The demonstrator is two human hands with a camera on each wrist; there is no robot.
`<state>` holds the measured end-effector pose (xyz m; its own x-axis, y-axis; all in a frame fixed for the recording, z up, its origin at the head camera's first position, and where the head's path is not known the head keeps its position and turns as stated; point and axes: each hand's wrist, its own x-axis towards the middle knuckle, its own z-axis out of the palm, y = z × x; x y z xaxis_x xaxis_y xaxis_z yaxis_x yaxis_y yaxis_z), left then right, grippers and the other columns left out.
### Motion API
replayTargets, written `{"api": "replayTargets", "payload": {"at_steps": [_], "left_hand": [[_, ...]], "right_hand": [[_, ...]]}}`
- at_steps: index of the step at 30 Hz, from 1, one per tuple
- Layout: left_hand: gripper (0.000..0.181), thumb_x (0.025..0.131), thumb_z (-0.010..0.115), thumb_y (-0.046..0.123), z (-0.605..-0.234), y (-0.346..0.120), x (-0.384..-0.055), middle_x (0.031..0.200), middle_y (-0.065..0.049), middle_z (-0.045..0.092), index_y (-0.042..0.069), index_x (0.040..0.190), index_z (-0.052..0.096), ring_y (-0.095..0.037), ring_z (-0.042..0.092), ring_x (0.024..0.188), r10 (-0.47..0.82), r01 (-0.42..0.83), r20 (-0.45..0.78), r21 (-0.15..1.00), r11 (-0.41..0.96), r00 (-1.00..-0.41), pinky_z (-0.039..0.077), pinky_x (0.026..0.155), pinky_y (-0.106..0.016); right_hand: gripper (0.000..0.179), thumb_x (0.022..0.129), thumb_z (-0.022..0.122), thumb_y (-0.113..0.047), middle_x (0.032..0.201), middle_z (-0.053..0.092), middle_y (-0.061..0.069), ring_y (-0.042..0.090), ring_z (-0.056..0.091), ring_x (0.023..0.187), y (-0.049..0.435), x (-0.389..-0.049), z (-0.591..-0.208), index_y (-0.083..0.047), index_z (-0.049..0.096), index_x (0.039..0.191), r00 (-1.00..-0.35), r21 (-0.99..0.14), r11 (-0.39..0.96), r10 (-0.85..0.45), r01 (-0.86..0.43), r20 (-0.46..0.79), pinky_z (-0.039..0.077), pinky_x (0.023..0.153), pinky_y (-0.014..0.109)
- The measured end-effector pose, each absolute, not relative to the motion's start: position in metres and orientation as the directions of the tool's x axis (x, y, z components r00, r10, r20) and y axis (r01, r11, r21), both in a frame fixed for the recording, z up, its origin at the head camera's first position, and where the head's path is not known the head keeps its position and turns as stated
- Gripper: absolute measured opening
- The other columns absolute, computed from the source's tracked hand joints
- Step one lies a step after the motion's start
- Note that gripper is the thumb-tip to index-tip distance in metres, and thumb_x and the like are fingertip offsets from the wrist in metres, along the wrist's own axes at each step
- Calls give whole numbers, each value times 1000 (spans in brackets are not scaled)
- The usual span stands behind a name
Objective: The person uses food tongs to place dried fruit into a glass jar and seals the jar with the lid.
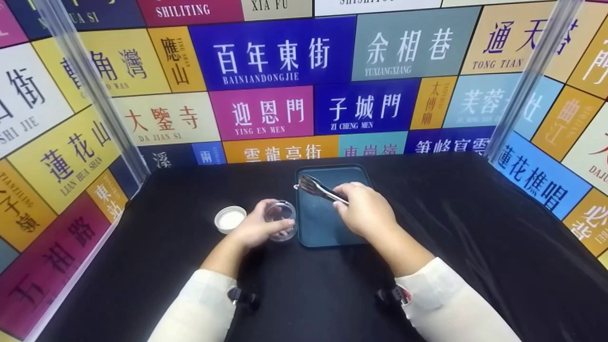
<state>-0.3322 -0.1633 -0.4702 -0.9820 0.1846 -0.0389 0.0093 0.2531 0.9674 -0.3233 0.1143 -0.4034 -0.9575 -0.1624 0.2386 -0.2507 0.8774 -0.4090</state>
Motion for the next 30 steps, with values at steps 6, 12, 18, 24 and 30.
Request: {"api": "replayTargets", "payload": {"at_steps": [6,12,18,24,30], "left_hand": [[86,89,87,23,-469,-163,-332,160,-23,51,4,156,36,-37,61,139,184,7,-42,966,257,-982,65,97,-42],[87,89,88,26,-469,-164,-331,160,-22,52,5,156,37,-36,55,146,177,15,-39,957,290,-984,63,102,-43],[89,89,88,28,-468,-164,-331,160,-23,52,4,158,36,-37,57,144,176,18,-38,952,305,-984,62,104,-44],[92,89,88,32,-468,-164,-331,162,-21,51,5,159,36,-37,54,148,173,19,-40,945,326,-984,56,113,-48],[93,89,88,34,-469,-165,-332,162,-21,52,5,160,35,-39,50,152,172,28,-34,938,345,-984,47,123,-53]], "right_hand": [[30,101,74,-32,128,75,3,28,71,118,110,-318,-400,-23,74,130,-948,-402,872,-181,-277,260,58,106,52],[30,101,74,-31,126,75,1,26,71,115,106,-313,-397,-23,75,129,-941,-392,870,-199,-297,273,58,104,50],[29,100,75,-31,123,76,0,24,72,113,101,-306,-393,-24,75,128,-929,-382,863,-224,-330,295,59,103,48],[29,100,76,-32,123,76,-2,23,72,111,95,-298,-389,-26,75,129,-924,-380,857,-245,-349,294,60,102,48],[28,100,76,-33,120,76,-3,22,72,107,89,-291,-388,-27,75,128,-916,-375,851,-262,-367,303,61,99,47]]}}
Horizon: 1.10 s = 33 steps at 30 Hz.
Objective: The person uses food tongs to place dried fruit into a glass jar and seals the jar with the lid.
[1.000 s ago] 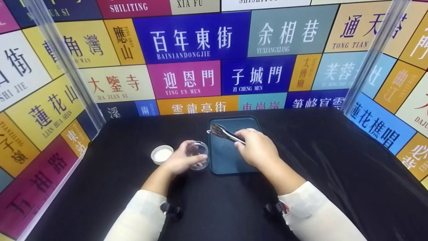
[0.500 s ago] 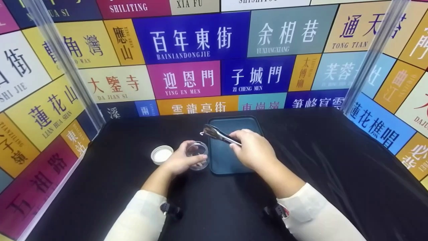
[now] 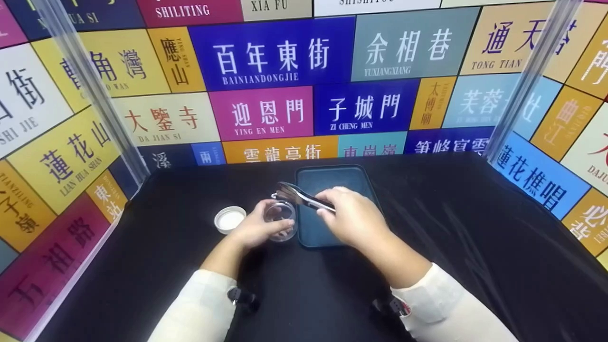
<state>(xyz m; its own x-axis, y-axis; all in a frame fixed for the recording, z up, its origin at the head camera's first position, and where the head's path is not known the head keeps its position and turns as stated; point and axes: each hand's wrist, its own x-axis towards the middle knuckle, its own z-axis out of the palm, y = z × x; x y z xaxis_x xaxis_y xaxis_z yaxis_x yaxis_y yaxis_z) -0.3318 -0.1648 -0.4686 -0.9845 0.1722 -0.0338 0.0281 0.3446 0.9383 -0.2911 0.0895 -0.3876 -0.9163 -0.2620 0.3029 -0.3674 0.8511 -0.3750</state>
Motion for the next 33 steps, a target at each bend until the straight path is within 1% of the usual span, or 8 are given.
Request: {"api": "replayTargets", "payload": {"at_steps": [10,13,16,18,22,25,28,33], "left_hand": [[97,88,89,36,-468,-166,-332,163,-20,52,5,160,34,-37,50,152,174,23,-38,941,338,-984,44,125,-53],[93,88,89,36,-468,-166,-331,159,-20,55,5,158,36,-36,55,147,170,27,-33,941,338,-985,48,122,-51],[87,88,89,33,-468,-166,-331,156,-22,56,6,155,39,-37,62,138,172,25,-33,945,325,-984,56,113,-49],[85,89,88,33,-468,-165,-330,155,-22,57,6,153,40,-36,63,135,171,27,-31,945,325,-985,58,110,-48],[85,88,89,34,-468,-165,-331,154,-22,58,6,153,41,-35,61,138,164,31,-26,941,336,-986,53,116,-50],[88,87,89,36,-468,-165,-331,149,-20,62,7,155,41,-32,63,135,150,32,-23,933,357,-988,51,118,-49],[88,89,88,33,-467,-164,-330,146,-21,64,5,156,37,-34,70,124,175,25,-33,948,318,-984,58,110,-48],[87,88,89,30,-468,-164,-330,141,-19,65,5,154,38,-29,72,118,179,18,-36,957,290,-983,64,96,-39]], "right_hand": [[28,99,77,-30,116,78,-2,22,73,103,85,-284,-387,-25,77,127,-899,-348,843,-307,-409,314,61,95,44],[28,99,78,-30,116,78,-2,23,74,104,85,-283,-387,-25,77,126,-897,-344,843,-313,-414,313,61,95,44],[28,99,78,-31,117,78,-2,23,74,105,84,-283,-387,-25,77,126,-898,-342,844,-316,-413,306,61,96,44],[29,98,78,-31,117,78,-2,23,74,106,84,-283,-387,-24,77,126,-899,-343,844,-317,-412,302,61,96,44],[29,98,78,-31,117,78,-2,23,74,106,84,-283,-387,-25,77,127,-899,-339,845,-321,-414,299,61,96,45],[31,98,78,-32,118,77,-1,23,73,105,85,-284,-388,-25,76,128,-904,-333,851,-320,-405,282,60,96,45],[35,98,77,-35,118,76,-1,23,72,102,85,-284,-388,-25,75,132,-915,-330,861,-314,-388,255,60,94,44],[47,97,77,-42,122,74,1,23,71,101,84,-285,-389,-24,70,140,-926,-340,866,-305,-368,224,61,92,43]]}}
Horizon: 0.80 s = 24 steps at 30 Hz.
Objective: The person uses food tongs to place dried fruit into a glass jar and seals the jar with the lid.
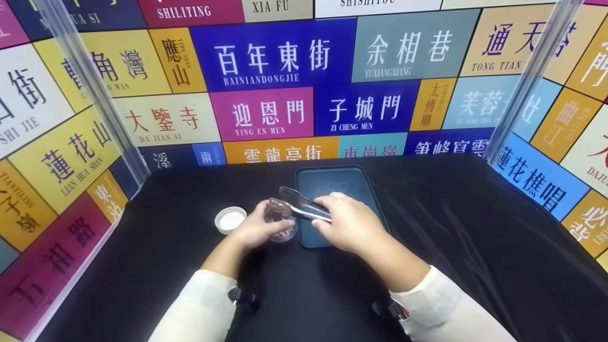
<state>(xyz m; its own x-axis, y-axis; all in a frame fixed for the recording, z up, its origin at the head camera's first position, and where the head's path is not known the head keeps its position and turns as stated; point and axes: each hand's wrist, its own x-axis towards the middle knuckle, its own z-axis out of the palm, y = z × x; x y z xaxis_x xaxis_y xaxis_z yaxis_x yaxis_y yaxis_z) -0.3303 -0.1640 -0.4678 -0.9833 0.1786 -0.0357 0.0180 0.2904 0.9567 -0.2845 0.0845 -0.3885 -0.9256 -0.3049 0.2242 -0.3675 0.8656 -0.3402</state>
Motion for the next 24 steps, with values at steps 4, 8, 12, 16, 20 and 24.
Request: {"api": "replayTargets", "payload": {"at_steps": [4,8,12,16,20,24], "left_hand": [[82,87,90,29,-468,-164,-331,132,-17,67,8,150,42,-24,73,109,175,11,-38,961,275,-984,65,90,-37],[78,88,88,24,-469,-163,-332,132,-20,67,6,148,41,-24,75,103,201,1,-45,975,224,-979,67,88,-39],[83,88,89,28,-468,-164,-331,142,-20,65,5,151,41,-30,71,121,186,19,-34,961,275,-982,62,103,-45],[92,87,90,34,-467,-165,-331,157,-19,57,5,157,38,-35,55,147,168,31,-27,943,331,-985,47,123,-50],[91,88,89,32,-467,-165,-331,162,-21,52,5,158,37,-38,48,153,177,33,-25,948,317,-984,42,127,-53],[89,89,88,31,-467,-165,-331,160,-22,53,4,157,38,-38,50,152,176,37,-20,949,314,-984,44,125,-54]], "right_hand": [[56,94,78,-45,127,72,2,23,70,105,84,-285,-388,-22,66,144,-926,-356,860,-294,-365,237,61,92,44],[58,93,79,-45,130,71,3,24,70,107,85,-285,-388,-22,66,145,-925,-368,856,-285,-364,251,61,93,45],[60,93,78,-46,133,71,4,26,70,112,88,-289,-389,-22,65,146,-928,-392,848,-273,-357,254,61,96,47],[62,93,79,-48,134,70,4,27,70,111,97,-298,-388,-22,63,148,-937,-428,844,-226,-324,266,60,97,49],[66,93,78,-48,137,68,7,29,68,112,108,-310,-390,-20,61,150,-949,-460,842,-176,-283,262,59,99,49],[68,93,76,-48,143,66,12,34,66,120,120,-324,-396,-19,59,152,-961,-475,847,-136,-239,240,56,106,54]]}}
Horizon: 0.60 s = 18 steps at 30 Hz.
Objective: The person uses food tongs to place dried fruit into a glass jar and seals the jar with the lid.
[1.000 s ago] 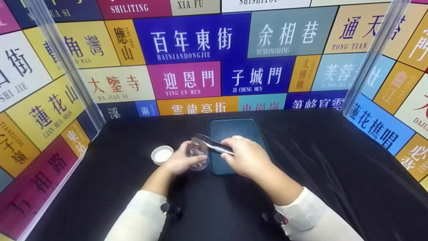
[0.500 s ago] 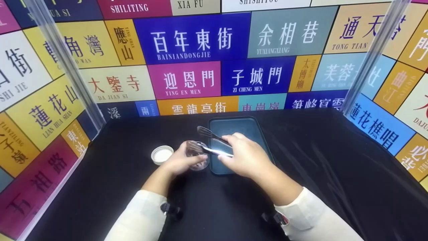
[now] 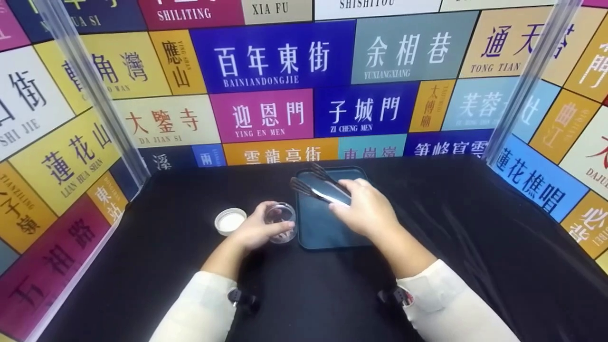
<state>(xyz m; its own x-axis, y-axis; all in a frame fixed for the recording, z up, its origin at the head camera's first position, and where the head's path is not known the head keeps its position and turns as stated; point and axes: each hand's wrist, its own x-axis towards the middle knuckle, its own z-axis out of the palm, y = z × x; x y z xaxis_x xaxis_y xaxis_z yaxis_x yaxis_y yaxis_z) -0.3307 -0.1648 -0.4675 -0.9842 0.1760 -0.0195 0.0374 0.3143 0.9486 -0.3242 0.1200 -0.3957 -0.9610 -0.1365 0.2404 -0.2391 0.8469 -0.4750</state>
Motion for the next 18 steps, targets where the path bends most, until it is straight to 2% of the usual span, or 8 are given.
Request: {"api": "replayTargets", "payload": {"at_steps": [8,18], "left_hand": [[88,89,88,31,-467,-164,-330,159,-22,54,5,157,38,-38,52,150,184,46,-15,946,320,-983,48,122,-53],[88,89,88,27,-469,-164,-331,162,-23,50,4,156,37,-39,49,152,189,20,-34,961,277,-981,58,112,-47]], "right_hand": [[69,96,73,-46,155,58,20,45,58,139,150,-350,-412,-16,55,156,-983,-476,872,-26,-110,180,47,117,65],[69,98,72,-44,152,59,23,46,58,135,177,-366,-423,-11,53,155,-986,-517,855,44,-47,162,46,116,65]]}}
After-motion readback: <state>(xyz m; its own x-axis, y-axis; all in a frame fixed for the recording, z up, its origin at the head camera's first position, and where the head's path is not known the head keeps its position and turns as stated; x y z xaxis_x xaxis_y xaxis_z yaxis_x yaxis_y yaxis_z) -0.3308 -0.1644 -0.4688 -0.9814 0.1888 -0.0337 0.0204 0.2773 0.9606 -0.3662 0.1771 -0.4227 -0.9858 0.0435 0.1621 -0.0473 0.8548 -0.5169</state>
